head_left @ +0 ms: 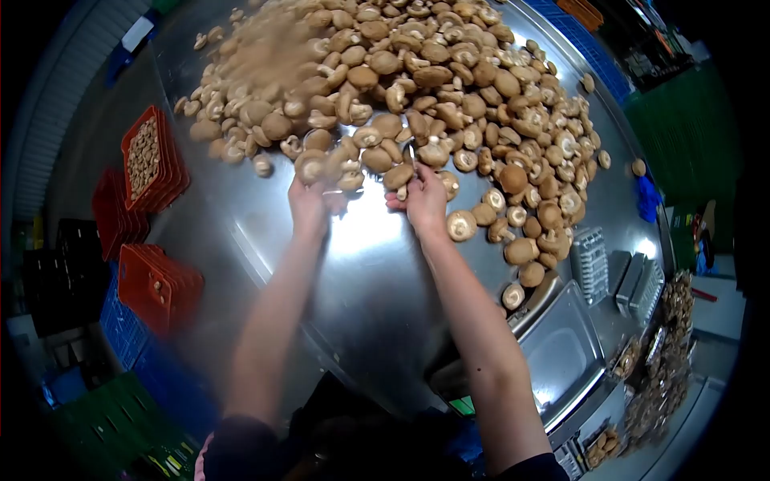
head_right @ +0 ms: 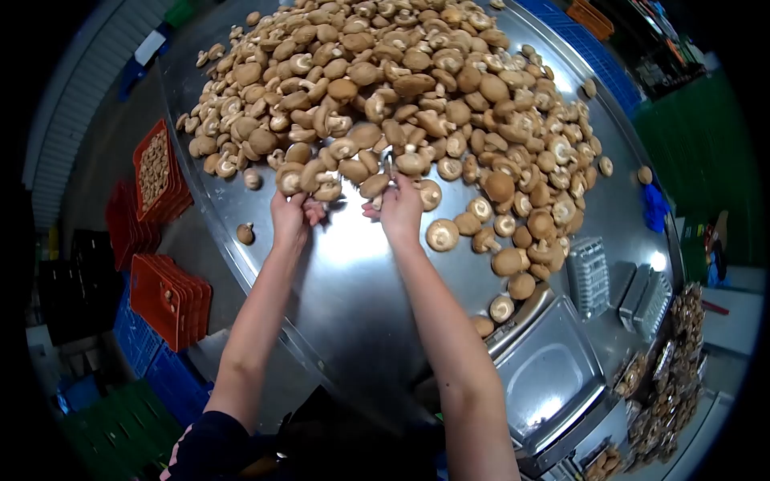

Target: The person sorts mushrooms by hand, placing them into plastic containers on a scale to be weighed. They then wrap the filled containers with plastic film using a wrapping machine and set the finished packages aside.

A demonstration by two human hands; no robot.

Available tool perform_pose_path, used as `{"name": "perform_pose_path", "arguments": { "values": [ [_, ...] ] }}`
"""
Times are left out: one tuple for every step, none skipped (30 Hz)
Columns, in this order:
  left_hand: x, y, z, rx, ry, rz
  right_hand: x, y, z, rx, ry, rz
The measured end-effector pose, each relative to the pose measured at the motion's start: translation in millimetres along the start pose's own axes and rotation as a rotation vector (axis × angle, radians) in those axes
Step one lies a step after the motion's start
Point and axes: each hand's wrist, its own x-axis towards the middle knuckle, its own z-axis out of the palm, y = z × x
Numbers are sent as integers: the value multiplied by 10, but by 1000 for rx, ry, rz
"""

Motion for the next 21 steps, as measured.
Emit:
{"name": "perform_pose_path", "arguments": {
  "values": [
    [-115,1,-17,14,20,24,-117,-25,-51,-13,-35,17],
    [-285,70,-13,25,5,28,-242,-35,-103,-11,-37,27],
    [-443,128,-15,29,-10,25,-374,-48,-153,-10,-40,36],
    [-596,179,-14,35,-28,21,-525,-91,-206,-6,-29,25],
    [-760,229,2,39,-47,15,-689,-161,-264,-5,-18,13],
    [-937,294,31,49,-73,4,-842,-211,-326,-4,-5,1],
    [-1104,344,63,73,-92,-12,-981,-232,-407,-34,21,1],
    [-1267,379,100,96,-112,-28,-1117,-254,-518,-65,49,2],
    [-1421,389,122,120,-133,-49,-1275,-272,-642,-96,80,8],
    [-1541,386,129,184,-199,-68,-1465,-352,-758,-103,119,26],
    [-1723,397,198,163,-208,-94,-1630,-384,-898,-191,165,-23],
    [-1850,389,250,184,-277,-114,-1809,-401,-1054,-282,213,-66],
    [-1989,366,297,208,-348,-142,-2008,-409,-1227,-374,265,-100],
    [-2158,341,383,208,-367,-192,-2208,-432,-1425,-605,332,-236],
    [-2268,274,432,235,-432,-248,-2400,-466,-1613,-630,348,-230],
    [-2363,199,512,267,-535,-290,-2585,-435,-1828,-678,398,-281],
    [-2461,114,596,299,-633,-329,-2775,-399,-2039,-726,442,-332],
    [-2589,3,697,385,-696,-317,-2980,-403,-2232,-726,485,-288],
    [-2730,-82,820,366,-766,-312,-3174,-401,-2414,-722,522,-246],
    [-2858,-168,953,386,-822,-339,-3346,-376,-2588,-715,567,-233],
    [-2984,-250,1077,407,-876,-366,-3507,-326,-2759,-707,609,-219]
  ]
}}
